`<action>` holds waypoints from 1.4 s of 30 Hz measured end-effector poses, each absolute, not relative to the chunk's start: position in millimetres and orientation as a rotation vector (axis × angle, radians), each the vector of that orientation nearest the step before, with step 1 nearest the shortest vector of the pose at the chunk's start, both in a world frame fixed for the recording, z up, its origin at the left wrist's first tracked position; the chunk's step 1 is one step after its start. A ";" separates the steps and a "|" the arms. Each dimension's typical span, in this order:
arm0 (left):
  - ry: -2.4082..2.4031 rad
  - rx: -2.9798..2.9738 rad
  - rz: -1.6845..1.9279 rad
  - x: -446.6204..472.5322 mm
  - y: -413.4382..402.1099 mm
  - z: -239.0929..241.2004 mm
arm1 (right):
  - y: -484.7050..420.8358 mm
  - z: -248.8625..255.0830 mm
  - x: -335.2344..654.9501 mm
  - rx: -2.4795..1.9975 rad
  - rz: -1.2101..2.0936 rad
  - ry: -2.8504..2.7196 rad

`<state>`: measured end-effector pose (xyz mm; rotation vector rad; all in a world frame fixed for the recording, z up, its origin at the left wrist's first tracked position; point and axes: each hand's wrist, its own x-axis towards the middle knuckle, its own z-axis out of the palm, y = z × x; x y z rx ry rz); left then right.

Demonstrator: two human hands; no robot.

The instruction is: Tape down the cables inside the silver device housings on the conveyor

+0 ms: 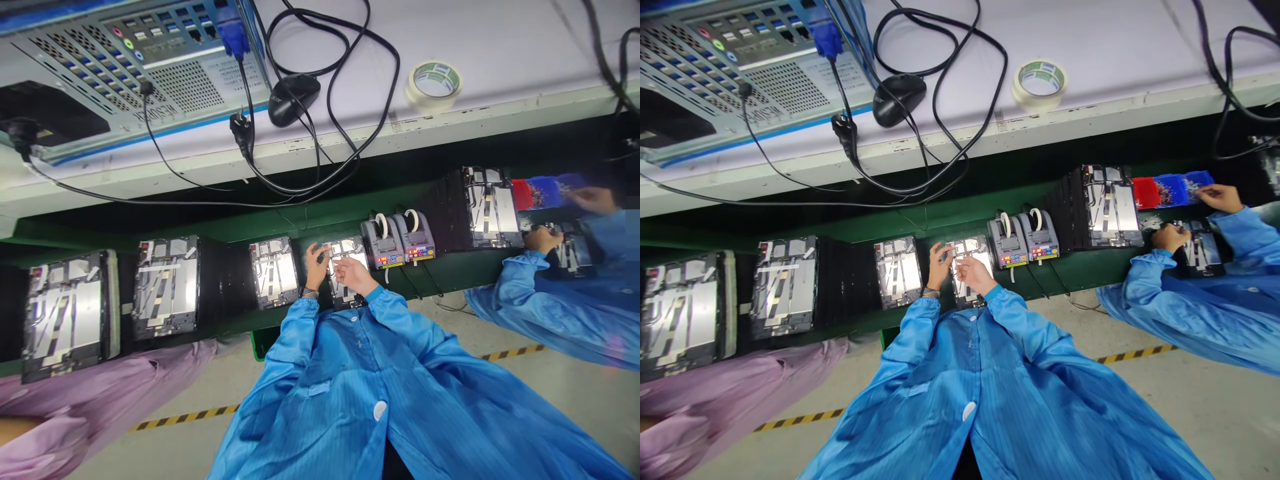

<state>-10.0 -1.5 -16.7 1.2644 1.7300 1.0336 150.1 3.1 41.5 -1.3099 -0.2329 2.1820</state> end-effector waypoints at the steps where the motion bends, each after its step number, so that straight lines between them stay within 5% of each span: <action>1: 1.729 1.262 1.036 -10.2 -1.4 -17.2 | 0.5 41.8 152.0 -1.387 2.104 -0.419; 7: 1.713 1.270 1.049 -10.9 -0.5 -20.1 | 8.4 47.3 163.6 -1.457 1.438 -1.607; 13: 1.713 1.255 1.054 -11.2 -0.6 -19.5 | 26.6 42.3 164.2 -1.408 1.277 -2.126; 33: 1.737 1.308 1.031 -17.0 2.7 -11.7 | 35.7 46.8 166.5 -1.327 1.272 -2.157; 42: 1.751 1.515 0.931 -26.9 18.6 -9.3 | -47.3 40.2 240.1 -1.648 1.017 -1.177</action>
